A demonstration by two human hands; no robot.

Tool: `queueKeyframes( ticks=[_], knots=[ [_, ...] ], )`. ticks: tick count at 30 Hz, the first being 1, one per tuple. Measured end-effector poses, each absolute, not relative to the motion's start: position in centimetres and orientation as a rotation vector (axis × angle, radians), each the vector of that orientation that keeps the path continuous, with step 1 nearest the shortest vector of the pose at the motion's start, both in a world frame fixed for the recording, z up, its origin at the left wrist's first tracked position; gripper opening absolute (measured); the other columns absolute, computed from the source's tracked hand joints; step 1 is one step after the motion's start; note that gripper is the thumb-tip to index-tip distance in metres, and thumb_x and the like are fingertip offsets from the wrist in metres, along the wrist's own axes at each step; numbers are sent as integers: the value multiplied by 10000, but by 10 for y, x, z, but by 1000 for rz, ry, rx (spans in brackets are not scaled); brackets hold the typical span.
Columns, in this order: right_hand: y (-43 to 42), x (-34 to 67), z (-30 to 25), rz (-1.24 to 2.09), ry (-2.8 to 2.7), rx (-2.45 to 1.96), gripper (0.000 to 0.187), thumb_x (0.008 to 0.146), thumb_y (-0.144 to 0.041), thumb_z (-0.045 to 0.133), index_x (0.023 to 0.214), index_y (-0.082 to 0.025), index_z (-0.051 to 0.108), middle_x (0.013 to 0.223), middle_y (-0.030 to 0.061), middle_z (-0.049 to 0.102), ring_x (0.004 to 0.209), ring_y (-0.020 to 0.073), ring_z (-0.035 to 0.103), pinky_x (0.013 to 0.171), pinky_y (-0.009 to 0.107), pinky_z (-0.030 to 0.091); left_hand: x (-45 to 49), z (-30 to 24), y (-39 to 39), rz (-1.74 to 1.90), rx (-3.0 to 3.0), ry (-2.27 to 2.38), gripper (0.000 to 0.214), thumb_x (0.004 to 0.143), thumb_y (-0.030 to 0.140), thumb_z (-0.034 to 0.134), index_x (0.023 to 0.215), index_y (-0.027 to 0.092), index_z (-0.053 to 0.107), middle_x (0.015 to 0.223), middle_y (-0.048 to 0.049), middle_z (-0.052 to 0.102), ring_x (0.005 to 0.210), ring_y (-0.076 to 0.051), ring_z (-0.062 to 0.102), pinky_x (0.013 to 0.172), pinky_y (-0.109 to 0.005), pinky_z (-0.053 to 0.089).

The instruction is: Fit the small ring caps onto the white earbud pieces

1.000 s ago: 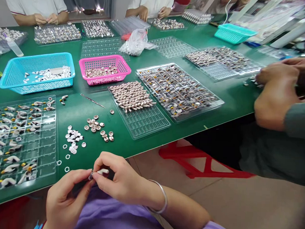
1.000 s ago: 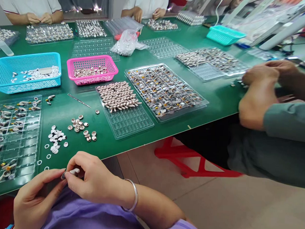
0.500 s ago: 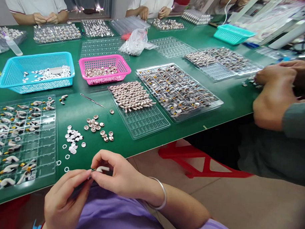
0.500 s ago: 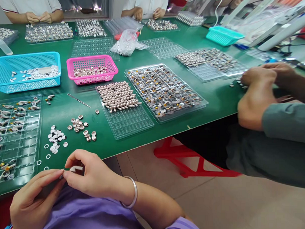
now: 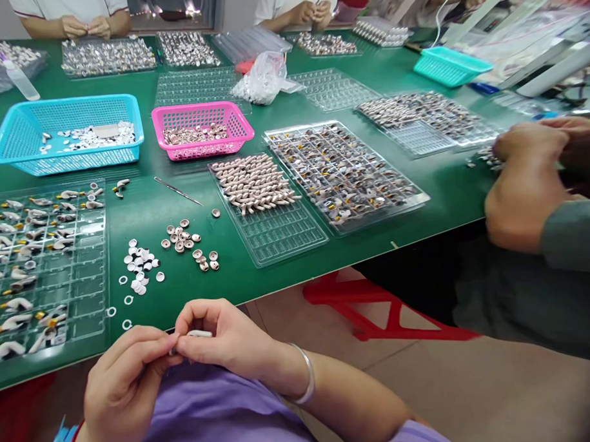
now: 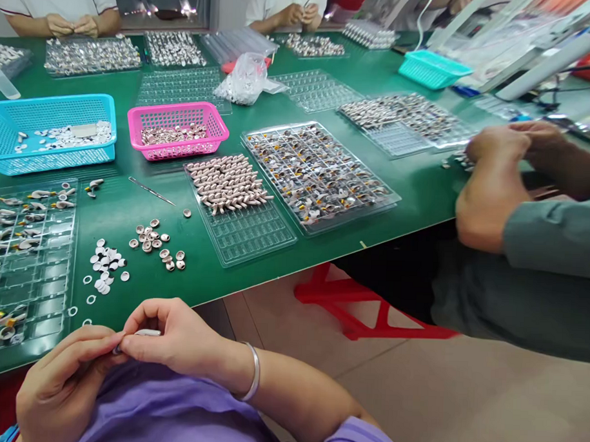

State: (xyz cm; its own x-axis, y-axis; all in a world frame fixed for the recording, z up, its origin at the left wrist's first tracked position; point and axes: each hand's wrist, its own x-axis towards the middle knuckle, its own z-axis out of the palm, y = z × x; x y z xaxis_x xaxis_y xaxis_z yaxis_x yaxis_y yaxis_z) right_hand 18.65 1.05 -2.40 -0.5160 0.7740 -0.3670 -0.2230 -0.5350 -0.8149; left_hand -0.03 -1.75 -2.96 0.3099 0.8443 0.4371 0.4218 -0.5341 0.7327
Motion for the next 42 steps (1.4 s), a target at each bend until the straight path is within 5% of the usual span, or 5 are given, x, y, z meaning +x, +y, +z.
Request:
queueKeyframes(
  ticks=[15, 30, 42],
  knots=[
    [13, 177, -30, 2222, -744, -918, 369, 633, -422, 834, 757, -137, 635, 639, -54, 606, 564, 72, 542, 607, 236, 381, 1, -47, -13, 1187, 1346, 1213, 142, 746, 233, 808, 886, 252, 790, 775, -1, 587, 681, -126, 608, 557, -186, 532],
    [7, 181, -42, 2423, -458, -694, 351, 592, -304, 901, 754, -121, 650, 642, -15, 685, 591, 84, 599, 613, 228, 418, 2, -23, -12, 1115, 1843, 1140, 148, 804, 103, 717, 812, 248, 744, 734, 23, 633, 642, -113, 645, 575, -169, 550],
    [-13, 165, -83, 2481, -219, -333, 497, 536, -319, 968, 799, -156, 579, 722, -39, 625, 640, 109, 615, 678, 281, 491, 16, -9, -13, 1049, 2051, 1191, 119, 810, 171, 718, 903, 234, 754, 706, 13, 591, 585, -111, 610, 505, -184, 531]
  ],
)
